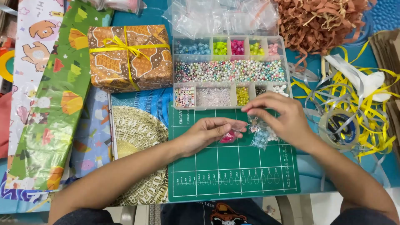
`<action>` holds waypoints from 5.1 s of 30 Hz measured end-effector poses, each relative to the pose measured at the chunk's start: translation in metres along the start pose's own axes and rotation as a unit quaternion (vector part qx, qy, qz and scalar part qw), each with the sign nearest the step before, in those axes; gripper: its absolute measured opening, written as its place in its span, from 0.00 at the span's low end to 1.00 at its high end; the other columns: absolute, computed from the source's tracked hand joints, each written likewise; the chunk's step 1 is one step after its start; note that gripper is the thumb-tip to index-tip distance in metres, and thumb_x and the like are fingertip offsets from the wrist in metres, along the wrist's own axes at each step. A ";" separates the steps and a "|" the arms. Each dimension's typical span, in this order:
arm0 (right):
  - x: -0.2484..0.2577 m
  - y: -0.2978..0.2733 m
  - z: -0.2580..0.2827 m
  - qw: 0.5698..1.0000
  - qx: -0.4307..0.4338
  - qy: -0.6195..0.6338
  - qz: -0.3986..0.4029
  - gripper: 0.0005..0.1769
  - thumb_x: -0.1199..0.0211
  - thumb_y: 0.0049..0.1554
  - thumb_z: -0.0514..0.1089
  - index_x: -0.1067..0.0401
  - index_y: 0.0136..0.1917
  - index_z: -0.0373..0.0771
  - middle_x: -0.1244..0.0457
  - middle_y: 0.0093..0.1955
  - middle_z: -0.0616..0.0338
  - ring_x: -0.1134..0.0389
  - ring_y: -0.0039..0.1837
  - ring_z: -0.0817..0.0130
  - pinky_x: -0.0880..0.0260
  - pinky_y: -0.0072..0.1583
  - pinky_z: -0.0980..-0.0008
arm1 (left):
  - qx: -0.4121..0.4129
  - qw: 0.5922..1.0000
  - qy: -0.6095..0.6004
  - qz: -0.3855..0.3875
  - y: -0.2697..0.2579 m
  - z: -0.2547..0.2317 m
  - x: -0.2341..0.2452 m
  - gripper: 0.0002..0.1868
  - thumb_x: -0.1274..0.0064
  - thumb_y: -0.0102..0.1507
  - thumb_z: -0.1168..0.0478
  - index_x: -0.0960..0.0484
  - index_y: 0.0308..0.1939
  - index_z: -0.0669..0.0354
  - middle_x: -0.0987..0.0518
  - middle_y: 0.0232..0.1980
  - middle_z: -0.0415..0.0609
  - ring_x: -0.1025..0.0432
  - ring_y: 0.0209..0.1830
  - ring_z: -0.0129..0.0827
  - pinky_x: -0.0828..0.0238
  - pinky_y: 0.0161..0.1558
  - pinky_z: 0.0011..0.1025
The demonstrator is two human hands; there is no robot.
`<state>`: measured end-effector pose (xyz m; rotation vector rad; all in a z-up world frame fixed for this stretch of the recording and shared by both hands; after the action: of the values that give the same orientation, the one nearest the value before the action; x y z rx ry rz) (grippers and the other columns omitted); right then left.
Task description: Picking small colorful beads from a divided storage container and placing them into small clear plastic bags.
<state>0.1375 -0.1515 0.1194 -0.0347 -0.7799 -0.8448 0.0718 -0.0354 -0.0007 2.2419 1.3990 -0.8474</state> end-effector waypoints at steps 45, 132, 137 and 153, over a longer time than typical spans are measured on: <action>-0.023 -0.055 0.022 0.975 0.180 -0.099 -0.089 0.12 0.34 0.54 0.24 0.20 0.51 0.29 0.29 0.49 0.51 0.26 0.50 0.56 0.22 0.51 0.61 | -0.006 0.998 0.063 -0.022 -0.005 0.005 -0.001 0.17 0.46 0.68 0.63 0.21 0.59 0.67 0.17 0.55 0.58 0.22 0.55 0.37 0.25 0.58 0.32; 0.012 -0.043 -0.034 0.988 0.060 -0.049 -0.132 0.04 0.38 0.62 0.35 0.24 0.50 0.35 0.37 0.55 0.46 0.37 0.63 0.46 0.37 0.67 0.50 | -0.003 0.999 0.043 0.004 -0.002 -0.009 -0.010 0.23 0.54 0.70 0.54 0.24 0.62 0.69 0.21 0.59 0.61 0.25 0.60 0.43 0.30 0.62 0.36; -0.025 -0.048 -0.015 0.996 0.071 -0.029 -0.044 0.10 0.34 0.58 0.41 0.22 0.54 0.42 0.36 0.61 0.54 0.33 0.65 0.52 0.32 0.65 0.54 | -0.009 0.999 0.045 0.001 -0.004 -0.008 -0.009 0.22 0.53 0.70 0.55 0.24 0.61 0.69 0.20 0.56 0.60 0.25 0.58 0.42 0.30 0.61 0.35; -0.017 -0.043 -0.003 0.998 0.028 0.024 -0.044 0.02 0.31 0.56 0.36 0.23 0.43 0.38 0.29 0.45 0.58 0.27 0.48 0.56 0.29 0.55 0.58 | -0.045 0.975 0.207 0.070 -0.012 -0.017 -0.037 0.12 0.53 0.70 0.68 0.22 0.56 0.66 0.16 0.51 0.59 0.18 0.46 0.40 0.23 0.55 0.36</action>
<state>0.1029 -0.1703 0.0950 0.0701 -0.7630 -0.9027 0.0537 -0.0448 0.0367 2.5055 1.3912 -0.2702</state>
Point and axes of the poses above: each hand's wrist, its own y-axis towards the middle knuckle, its own x-axis out of the back of the hand, z = x × y, the point moved 8 cm from there along y, towards the middle knuckle
